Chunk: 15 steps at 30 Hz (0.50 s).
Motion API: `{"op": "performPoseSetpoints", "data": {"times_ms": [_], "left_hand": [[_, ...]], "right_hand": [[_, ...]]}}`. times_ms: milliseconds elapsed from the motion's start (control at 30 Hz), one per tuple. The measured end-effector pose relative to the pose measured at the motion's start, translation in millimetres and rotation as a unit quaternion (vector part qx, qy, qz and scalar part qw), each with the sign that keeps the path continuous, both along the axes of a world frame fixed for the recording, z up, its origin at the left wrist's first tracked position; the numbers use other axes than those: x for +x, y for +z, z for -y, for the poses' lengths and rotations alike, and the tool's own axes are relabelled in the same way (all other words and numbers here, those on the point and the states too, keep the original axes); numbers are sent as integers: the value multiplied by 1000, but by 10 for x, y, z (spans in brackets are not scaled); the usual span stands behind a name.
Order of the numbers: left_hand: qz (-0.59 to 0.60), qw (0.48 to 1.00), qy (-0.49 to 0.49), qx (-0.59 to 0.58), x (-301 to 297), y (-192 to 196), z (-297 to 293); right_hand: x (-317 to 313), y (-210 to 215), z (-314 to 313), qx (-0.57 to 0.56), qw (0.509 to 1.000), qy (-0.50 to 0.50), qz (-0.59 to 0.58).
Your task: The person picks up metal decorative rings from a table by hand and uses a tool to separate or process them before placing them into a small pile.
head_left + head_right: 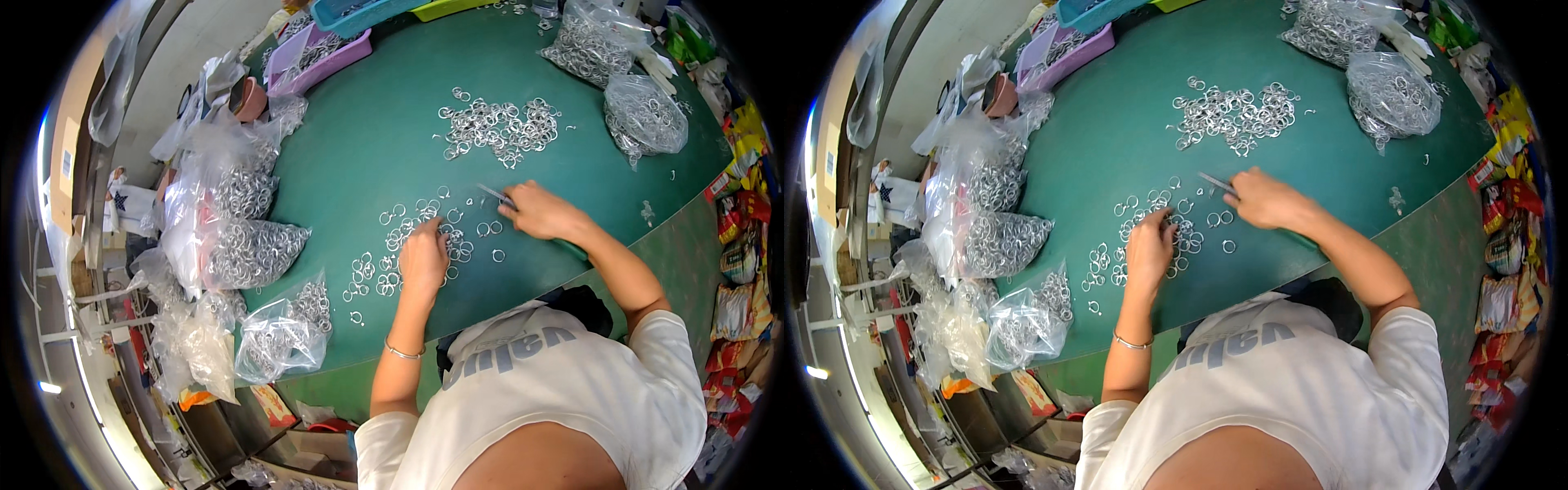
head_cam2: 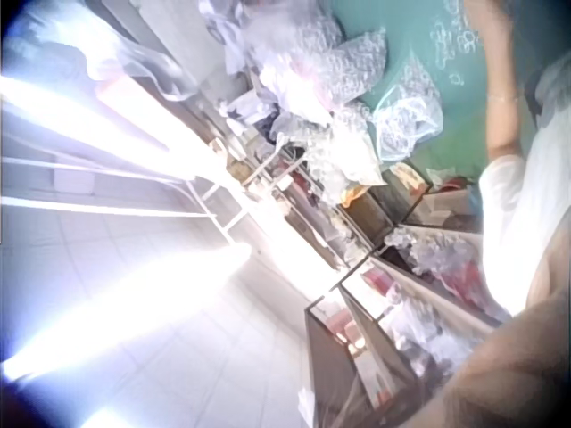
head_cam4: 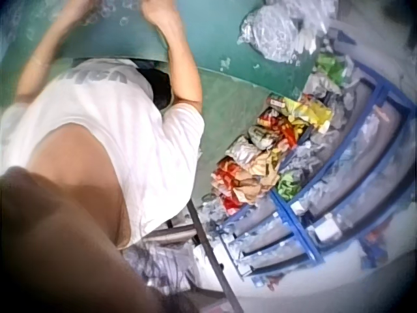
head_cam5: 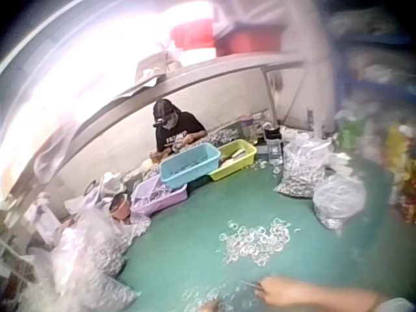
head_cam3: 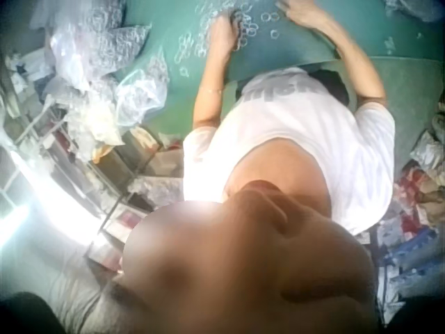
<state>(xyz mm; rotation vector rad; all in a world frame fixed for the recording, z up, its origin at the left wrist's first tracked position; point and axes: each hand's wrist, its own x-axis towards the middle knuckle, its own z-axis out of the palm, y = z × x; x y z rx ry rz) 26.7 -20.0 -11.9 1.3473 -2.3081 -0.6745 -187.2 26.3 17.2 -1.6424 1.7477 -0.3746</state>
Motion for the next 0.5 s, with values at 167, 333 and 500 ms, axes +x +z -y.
{"op": "performPoseSetpoints", "data": {"times_ms": [167, 333, 500], "left_hand": [[4, 999, -41, -33, -351, 89, 361], [-22, 994, -77, -79, -1096, -113, 1017], [22, 986, -140, -89, -1119, -209, 924]], "right_hand": [[-541, -35, 213, -128, 969, -162, -138], [-628, -291, 621, -170, 954, -140, -205], [-923, -195, 534, -122, 986, -42, -107]]}}
